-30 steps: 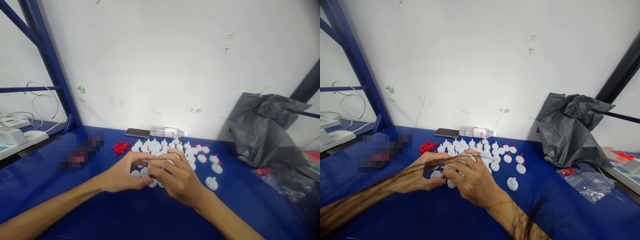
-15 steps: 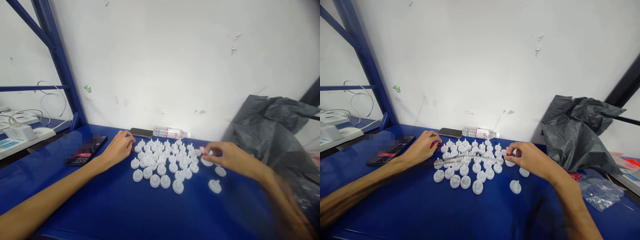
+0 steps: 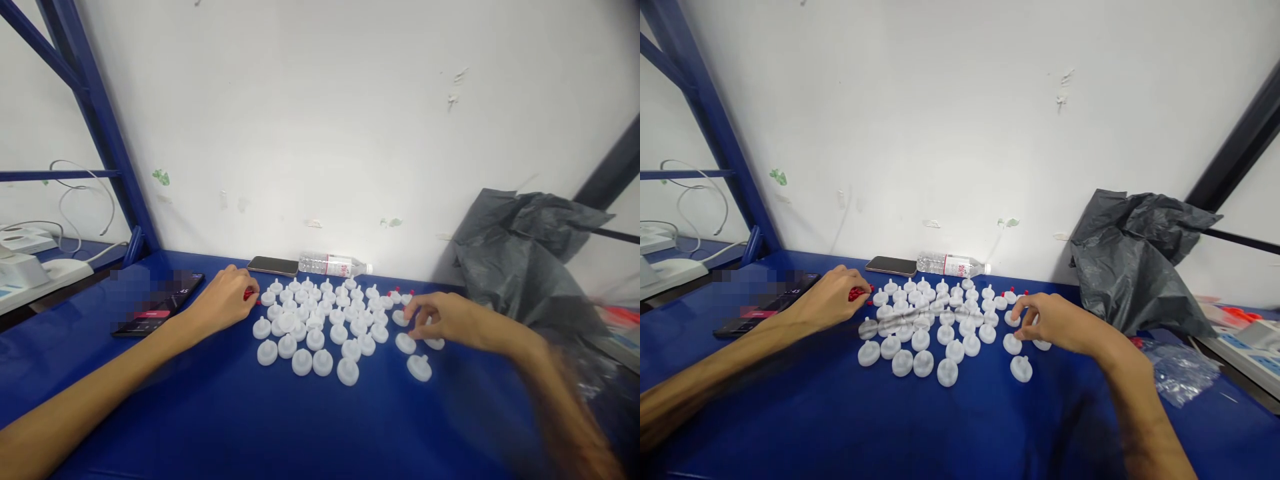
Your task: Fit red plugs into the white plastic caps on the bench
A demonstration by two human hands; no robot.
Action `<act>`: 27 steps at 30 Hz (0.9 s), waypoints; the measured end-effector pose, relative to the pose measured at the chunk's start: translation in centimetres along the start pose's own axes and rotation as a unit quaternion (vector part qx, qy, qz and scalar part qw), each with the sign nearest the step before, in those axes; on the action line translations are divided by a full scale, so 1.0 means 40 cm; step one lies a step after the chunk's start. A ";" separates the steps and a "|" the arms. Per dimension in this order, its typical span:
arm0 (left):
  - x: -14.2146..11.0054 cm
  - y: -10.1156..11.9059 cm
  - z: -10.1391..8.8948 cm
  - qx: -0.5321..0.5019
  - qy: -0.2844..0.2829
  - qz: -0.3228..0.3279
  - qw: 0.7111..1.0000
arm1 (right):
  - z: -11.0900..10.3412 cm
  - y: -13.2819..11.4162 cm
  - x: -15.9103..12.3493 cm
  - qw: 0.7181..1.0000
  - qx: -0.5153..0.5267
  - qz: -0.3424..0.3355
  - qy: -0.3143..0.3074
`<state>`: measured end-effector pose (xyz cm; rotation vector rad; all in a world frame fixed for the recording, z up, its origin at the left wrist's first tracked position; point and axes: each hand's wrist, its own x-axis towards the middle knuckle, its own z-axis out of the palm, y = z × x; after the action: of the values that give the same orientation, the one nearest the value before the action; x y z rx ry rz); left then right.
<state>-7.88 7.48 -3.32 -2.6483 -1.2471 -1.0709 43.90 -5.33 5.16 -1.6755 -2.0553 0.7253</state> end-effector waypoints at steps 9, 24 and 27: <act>-0.003 -0.028 0.019 -0.044 -0.031 0.037 0.998 | 0.039 0.053 -0.041 0.995 0.063 0.027 -0.068; 0.011 0.165 -0.059 -0.008 -0.016 0.017 1.000 | 0.098 -0.157 0.012 0.983 0.064 -0.158 0.066; -0.006 0.181 -0.033 -0.045 0.012 0.157 0.986 | 0.188 -0.178 0.042 0.974 -0.020 -0.185 0.129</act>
<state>-3.73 2.01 -0.61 -2.7623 -0.7551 -1.1222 33.56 -5.87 3.52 -1.2715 -2.1146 0.3255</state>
